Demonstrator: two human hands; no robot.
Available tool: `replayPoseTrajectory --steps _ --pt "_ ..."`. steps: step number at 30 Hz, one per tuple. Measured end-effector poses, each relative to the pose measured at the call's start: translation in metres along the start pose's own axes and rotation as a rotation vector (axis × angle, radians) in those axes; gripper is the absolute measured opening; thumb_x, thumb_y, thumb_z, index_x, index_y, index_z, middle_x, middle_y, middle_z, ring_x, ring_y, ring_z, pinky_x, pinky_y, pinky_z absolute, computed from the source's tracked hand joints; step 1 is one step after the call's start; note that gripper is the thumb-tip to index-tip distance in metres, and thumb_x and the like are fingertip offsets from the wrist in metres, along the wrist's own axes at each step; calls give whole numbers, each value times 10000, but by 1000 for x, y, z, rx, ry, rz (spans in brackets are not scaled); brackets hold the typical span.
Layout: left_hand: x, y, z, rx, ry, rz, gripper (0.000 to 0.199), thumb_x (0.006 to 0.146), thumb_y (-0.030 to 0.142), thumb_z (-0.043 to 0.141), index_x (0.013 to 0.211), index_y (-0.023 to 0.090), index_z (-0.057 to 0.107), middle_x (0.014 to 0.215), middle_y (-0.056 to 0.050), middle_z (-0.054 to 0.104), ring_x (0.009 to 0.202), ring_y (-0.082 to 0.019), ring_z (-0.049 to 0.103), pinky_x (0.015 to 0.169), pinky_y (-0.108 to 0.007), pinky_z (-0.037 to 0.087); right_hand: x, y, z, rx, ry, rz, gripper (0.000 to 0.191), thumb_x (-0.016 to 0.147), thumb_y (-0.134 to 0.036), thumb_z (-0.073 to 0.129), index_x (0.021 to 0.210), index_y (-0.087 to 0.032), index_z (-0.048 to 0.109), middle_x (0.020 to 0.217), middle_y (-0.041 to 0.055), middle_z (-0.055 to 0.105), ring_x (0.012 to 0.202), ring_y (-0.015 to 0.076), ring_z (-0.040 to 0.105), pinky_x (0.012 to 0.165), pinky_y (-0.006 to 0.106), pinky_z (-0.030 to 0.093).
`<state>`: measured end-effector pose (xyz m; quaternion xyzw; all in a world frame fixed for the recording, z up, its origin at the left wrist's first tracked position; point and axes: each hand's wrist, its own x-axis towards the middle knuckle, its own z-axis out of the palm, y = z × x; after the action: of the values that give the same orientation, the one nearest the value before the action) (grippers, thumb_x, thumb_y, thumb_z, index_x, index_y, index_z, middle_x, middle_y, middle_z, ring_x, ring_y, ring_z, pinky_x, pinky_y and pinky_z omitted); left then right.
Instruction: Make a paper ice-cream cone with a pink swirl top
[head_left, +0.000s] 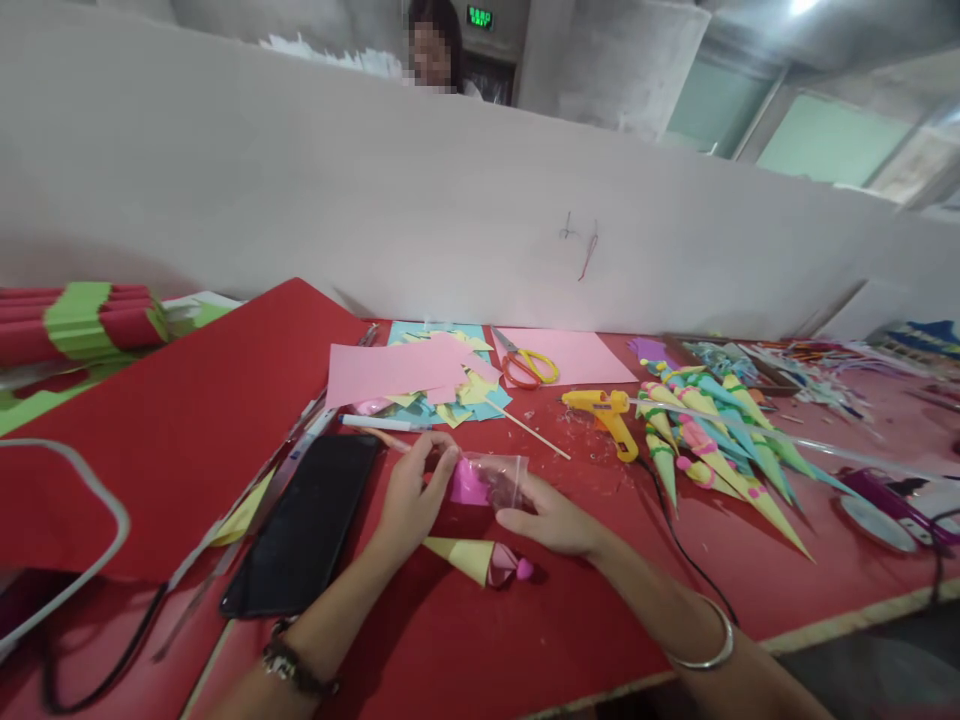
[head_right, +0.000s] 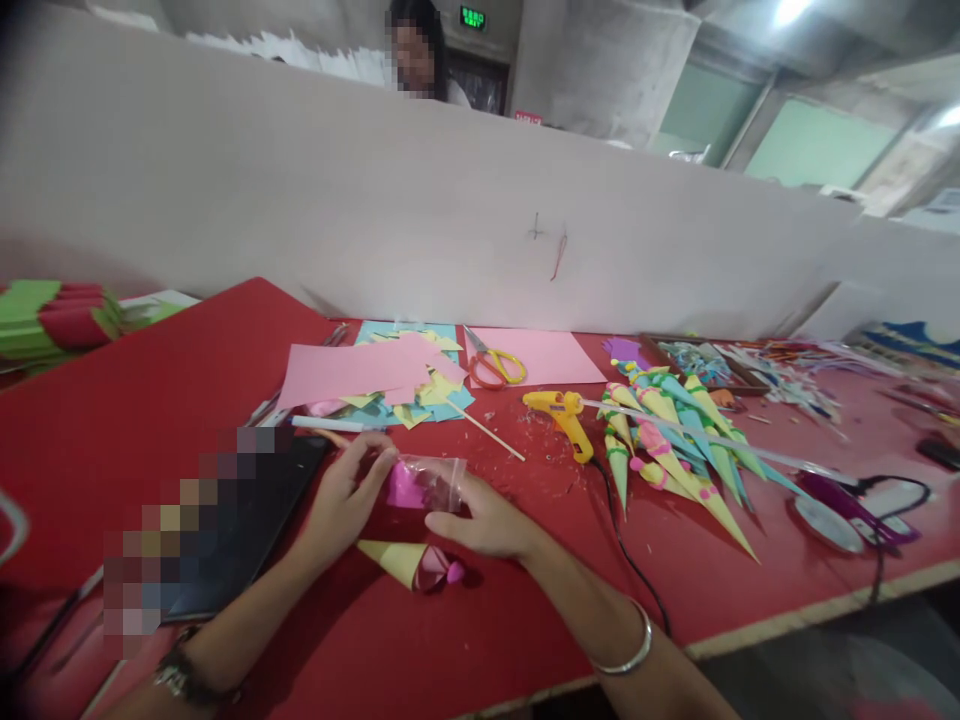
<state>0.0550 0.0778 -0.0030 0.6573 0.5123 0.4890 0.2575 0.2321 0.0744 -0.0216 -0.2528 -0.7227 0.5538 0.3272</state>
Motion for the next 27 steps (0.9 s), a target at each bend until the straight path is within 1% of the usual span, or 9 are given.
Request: replayPoseTrajectory --steps 6,11,16,20,23,27 --pt "0 -2 -2 21 -4 20 143 813 285 411 732 185 473 646 36 493 565 -108 479 517 -196 375 2 10 0 86 -5 6 511 798 -264 526 1282 -274 362 1305 41 431 1216 176 390 1014 357 307" --pt "2 -7 -2 38 17 47 146 811 288 401 728 187 468 650 34 496 566 -110 475 537 -204 381 7 3 -1 134 -31 73 522 773 -236 540 1269 -253 380 1314 49 420 1208 194 389 999 369 315" --pt "3 -9 0 49 26 67 145 807 287 401 724 190 469 651 30 503 585 -118 489 569 -217 395 7 -3 -2 165 -37 91 541 743 -164 523 1259 -250 383 1325 38 406 1185 194 404 990 375 323" --pt "4 -9 2 55 25 73 148 809 289 402 713 194 462 653 28 505 594 -123 499 572 -222 401 7 -3 -3 173 -30 114 538 742 -168 519 1257 -241 382 1320 44 416 1164 197 427 988 387 323" --pt "5 -10 3 60 22 76 152 810 299 404 717 193 462 656 27 503 597 -126 502 567 -224 399 7 -1 -4 150 -38 101 540 753 -187 522 1269 -235 373 1325 49 412 1159 195 436 991 386 319" --pt "6 -10 2 69 14 85 156 807 306 407 718 192 466 645 30 497 582 -126 495 554 -223 394 7 2 -5 137 -57 37 548 773 -183 517 1291 -253 353 1348 38 386 1215 180 378 1017 365 282"
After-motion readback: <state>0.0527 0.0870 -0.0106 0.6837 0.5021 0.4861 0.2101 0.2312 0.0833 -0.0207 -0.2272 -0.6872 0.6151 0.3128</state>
